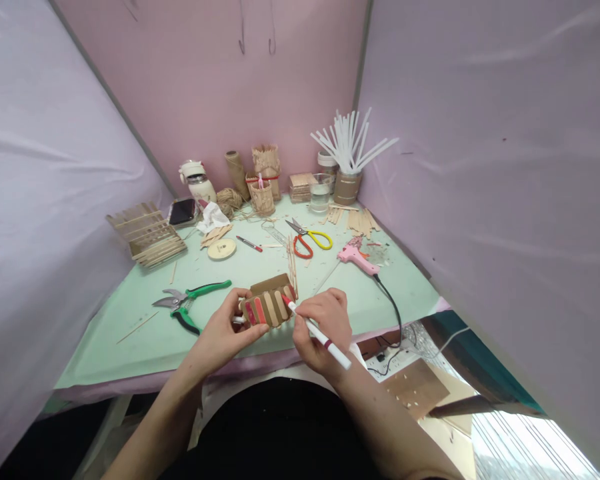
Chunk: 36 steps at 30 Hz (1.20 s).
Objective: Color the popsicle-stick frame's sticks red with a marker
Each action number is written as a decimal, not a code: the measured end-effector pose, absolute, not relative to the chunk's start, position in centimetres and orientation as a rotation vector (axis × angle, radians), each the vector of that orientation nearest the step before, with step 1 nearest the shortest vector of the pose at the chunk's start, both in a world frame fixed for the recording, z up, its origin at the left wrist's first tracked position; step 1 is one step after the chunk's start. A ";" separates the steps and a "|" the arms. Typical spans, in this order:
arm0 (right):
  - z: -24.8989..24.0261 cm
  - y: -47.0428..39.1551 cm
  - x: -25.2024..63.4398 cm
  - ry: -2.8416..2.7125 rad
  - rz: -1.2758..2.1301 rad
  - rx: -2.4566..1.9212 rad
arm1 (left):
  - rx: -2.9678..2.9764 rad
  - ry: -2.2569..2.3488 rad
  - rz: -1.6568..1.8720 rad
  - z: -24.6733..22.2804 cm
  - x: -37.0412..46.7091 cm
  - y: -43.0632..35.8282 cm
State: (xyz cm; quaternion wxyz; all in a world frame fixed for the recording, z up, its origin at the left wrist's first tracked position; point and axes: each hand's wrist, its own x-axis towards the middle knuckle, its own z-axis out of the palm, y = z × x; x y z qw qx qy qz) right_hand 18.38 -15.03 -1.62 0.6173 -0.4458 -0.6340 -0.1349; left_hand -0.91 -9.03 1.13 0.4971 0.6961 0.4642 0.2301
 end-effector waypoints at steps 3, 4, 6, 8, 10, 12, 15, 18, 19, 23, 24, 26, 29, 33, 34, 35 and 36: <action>-1.7 -15.0 18.4 -1.460 -0.322 -1.022 | 1.695 1.116 0.543 1.2 -0.9 -9.1; -1.7 -15.0 18.4 -1.455 -0.323 -1.020 | 1.697 1.117 0.540 1.2 -0.9 -9.1; -1.7 -15.0 18.4 -1.450 -0.316 -1.018 | 1.698 1.122 0.544 1.2 -0.9 -9.1; -1.8 -15.0 18.4 -1.451 -0.308 -1.020 | 1.697 1.127 0.555 1.2 -0.9 -9.0; -1.8 -15.0 18.4 -1.456 -0.306 -1.016 | 1.690 1.133 0.570 1.2 -0.9 -9.0; -1.7 -15.1 18.4 -1.454 -0.306 -1.011 | 1.684 1.145 0.588 1.1 -0.9 -8.9; -1.6 -15.2 18.4 -1.463 -0.302 -1.011 | 1.678 1.165 0.609 0.9 -1.0 -8.8; -1.6 -15.3 18.4 -1.473 -0.292 -1.011 | 1.666 1.176 0.627 0.9 -1.0 -8.7; -1.6 -15.3 18.4 -1.471 -0.290 -1.011 | 1.663 1.179 0.633 0.9 -1.0 -8.6; -1.8 -15.3 18.4 -1.477 -0.283 -1.010 | 1.659 1.180 0.649 1.0 -1.0 -8.6; -1.8 -15.3 18.4 -1.479 -0.281 -1.007 | 1.659 1.180 0.649 1.0 -1.0 -8.6; -1.9 -15.3 18.4 -1.478 -0.280 -1.002 | 1.659 1.182 0.646 1.0 -1.0 -8.6; -2.0 -15.3 18.5 -1.470 -0.281 -1.009 | 1.656 1.173 0.640 1.0 -1.0 -8.6; -1.9 -15.2 18.5 -1.461 -0.285 -1.027 | 1.654 1.166 0.622 0.8 -1.0 -8.6; -1.9 -15.2 18.5 -1.461 -0.287 -1.028 | 1.657 1.165 0.618 0.8 -1.0 -8.6; -1.9 -15.2 18.5 -1.462 -0.289 -1.028 | 1.663 1.164 0.614 0.8 -1.0 -8.7; -1.9 -15.2 18.5 -1.463 -0.291 -1.027 | 1.668 1.162 0.608 0.8 -1.0 -8.7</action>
